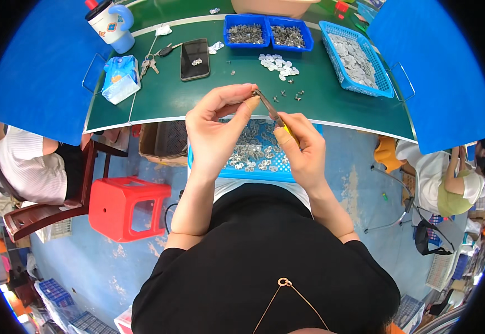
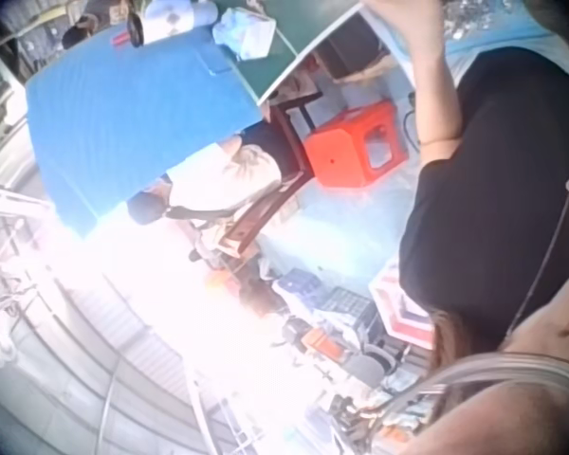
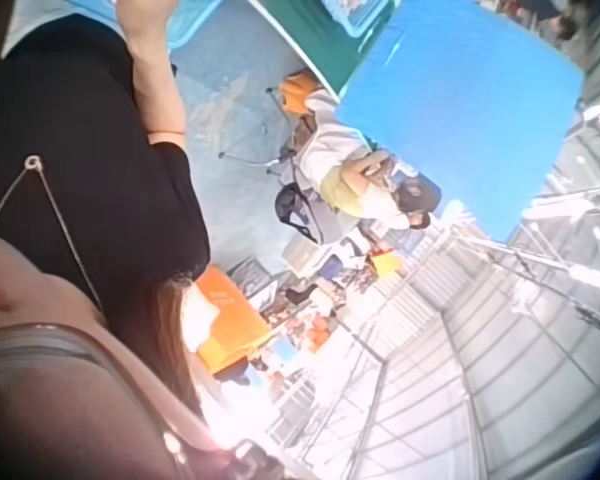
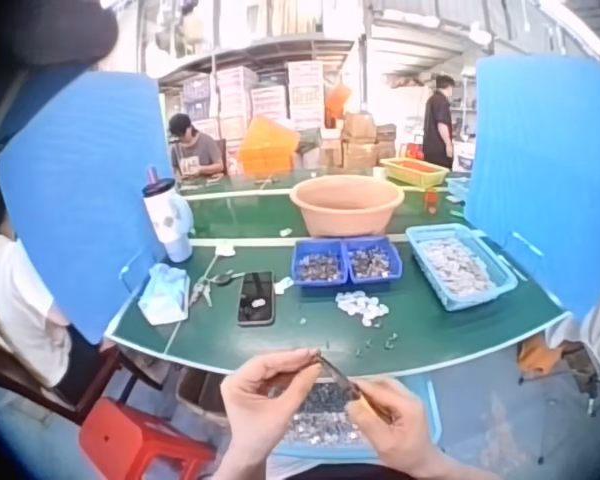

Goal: The person assembles small components by fitting metal pins into plastic pieces by hand and trimming them with pliers.

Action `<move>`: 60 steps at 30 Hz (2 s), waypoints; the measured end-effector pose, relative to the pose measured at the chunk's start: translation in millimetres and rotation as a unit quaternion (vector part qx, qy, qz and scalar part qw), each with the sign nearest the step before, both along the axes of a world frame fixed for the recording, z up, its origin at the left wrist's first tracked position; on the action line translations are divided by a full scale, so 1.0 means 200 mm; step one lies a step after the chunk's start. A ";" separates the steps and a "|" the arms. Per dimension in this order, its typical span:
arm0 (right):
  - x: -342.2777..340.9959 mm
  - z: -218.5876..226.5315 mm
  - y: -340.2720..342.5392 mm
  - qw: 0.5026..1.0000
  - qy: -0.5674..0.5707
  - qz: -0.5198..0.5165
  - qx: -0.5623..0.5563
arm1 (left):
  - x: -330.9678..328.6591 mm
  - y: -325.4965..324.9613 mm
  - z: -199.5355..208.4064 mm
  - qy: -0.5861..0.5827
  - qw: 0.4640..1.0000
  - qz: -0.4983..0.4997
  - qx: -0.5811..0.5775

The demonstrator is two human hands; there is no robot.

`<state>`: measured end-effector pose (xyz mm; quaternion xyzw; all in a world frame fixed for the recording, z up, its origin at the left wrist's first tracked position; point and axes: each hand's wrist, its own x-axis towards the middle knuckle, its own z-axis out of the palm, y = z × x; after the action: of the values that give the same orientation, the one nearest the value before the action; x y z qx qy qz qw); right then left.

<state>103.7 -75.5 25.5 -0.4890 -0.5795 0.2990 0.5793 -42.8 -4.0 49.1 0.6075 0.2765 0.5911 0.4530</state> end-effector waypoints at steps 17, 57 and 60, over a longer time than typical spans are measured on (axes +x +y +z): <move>0.02 -0.04 0.00 1.000 -0.010 -0.024 -0.001 | 0.04 -0.02 0.00 0.076 0.988 0.104 0.081; -0.05 -0.03 -0.01 0.970 -0.148 -0.147 0.123 | 0.12 0.02 -0.11 -0.171 0.971 -0.124 -0.111; -0.04 -0.01 -0.04 0.987 -0.096 -0.100 0.081 | 0.11 0.04 -0.16 -0.193 0.962 -0.152 -0.118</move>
<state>95.0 -83.6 23.5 -0.5221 -0.6030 0.1437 0.5858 -20.6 4.0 16.9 0.4594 0.1560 0.5841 0.6507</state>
